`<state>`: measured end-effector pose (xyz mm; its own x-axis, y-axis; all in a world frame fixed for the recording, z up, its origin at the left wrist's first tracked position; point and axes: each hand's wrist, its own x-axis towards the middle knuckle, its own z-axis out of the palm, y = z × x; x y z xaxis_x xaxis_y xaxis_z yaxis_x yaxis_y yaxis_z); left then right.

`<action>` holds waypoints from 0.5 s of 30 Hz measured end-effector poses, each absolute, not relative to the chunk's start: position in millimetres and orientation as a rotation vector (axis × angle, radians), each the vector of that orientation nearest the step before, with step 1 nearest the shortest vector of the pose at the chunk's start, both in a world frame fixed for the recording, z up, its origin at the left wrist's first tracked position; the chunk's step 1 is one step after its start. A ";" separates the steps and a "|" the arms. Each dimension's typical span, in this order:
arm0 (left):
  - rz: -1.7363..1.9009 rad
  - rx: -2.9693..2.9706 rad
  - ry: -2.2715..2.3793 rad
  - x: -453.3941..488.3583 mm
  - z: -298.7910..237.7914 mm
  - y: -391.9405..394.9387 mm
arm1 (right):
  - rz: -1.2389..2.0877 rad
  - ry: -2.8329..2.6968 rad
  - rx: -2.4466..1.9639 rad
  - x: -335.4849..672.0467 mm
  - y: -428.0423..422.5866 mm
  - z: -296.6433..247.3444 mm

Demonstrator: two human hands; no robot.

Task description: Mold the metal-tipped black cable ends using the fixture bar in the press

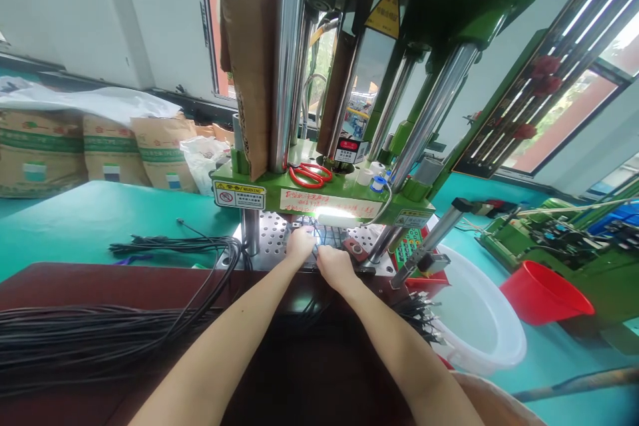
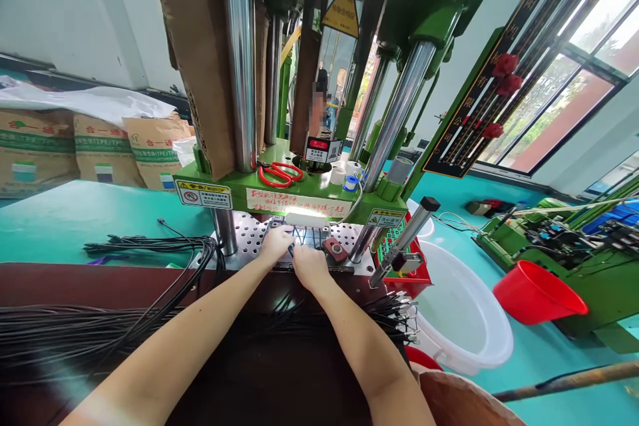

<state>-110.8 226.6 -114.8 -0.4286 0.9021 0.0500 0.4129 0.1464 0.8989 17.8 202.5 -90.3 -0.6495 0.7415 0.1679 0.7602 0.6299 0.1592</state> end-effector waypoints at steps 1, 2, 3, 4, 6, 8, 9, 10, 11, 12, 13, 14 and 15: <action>1.234 1.291 1.943 -111.6 -115.2 224.3 | -0.336 -2.769 -1.263 17.0 201.1 -90.4; 1.228 1.330 1.964 -112.5 -115.7 221.9 | -0.341 -2.778 -1.252 16.2 199.9 -90.3; 1.225 1.368 1.980 -113.4 -116.4 219.3 | -0.346 -2.787 -1.242 15.3 198.8 -90.3; 1.224 1.404 1.990 -114.3 -117.3 216.7 | -0.352 -2.794 -1.233 14.6 197.9 -90.2; 1.227 1.465 1.994 -115.9 -119.0 211.4 | -0.362 -2.804 -1.218 13.1 196.6 -90.6; 1.242 1.500 1.990 -117.3 -120.4 206.3 | -0.372 -2.808 -1.206 11.9 195.7 -91.2; 1.255 1.506 1.987 -117.8 -120.8 204.0 | -0.378 -2.808 -1.201 11.4 195.2 -91.5; 1.271 1.506 1.982 -118.1 -121.1 201.9 | -0.384 -2.808 -1.194 11.0 194.7 -91.5; 1.291 1.499 1.974 -118.3 -121.2 200.1 | -0.390 -2.807 -1.187 10.7 194.1 -91.3; 1.315 1.487 1.964 -118.4 -121.2 198.7 | -0.396 -2.808 -1.178 10.6 193.4 -90.8; 1.340 1.469 1.949 -118.4 -121.2 197.6 | -0.403 -2.809 -1.168 10.6 192.6 -89.9; 1.366 1.445 1.929 -118.4 -121.1 196.8 | -0.410 -2.811 -1.156 10.8 191.6 -88.8; 1.392 1.414 1.905 -118.3 -121.1 196.0 | -0.416 -2.813 -1.142 11.3 190.6 -87.5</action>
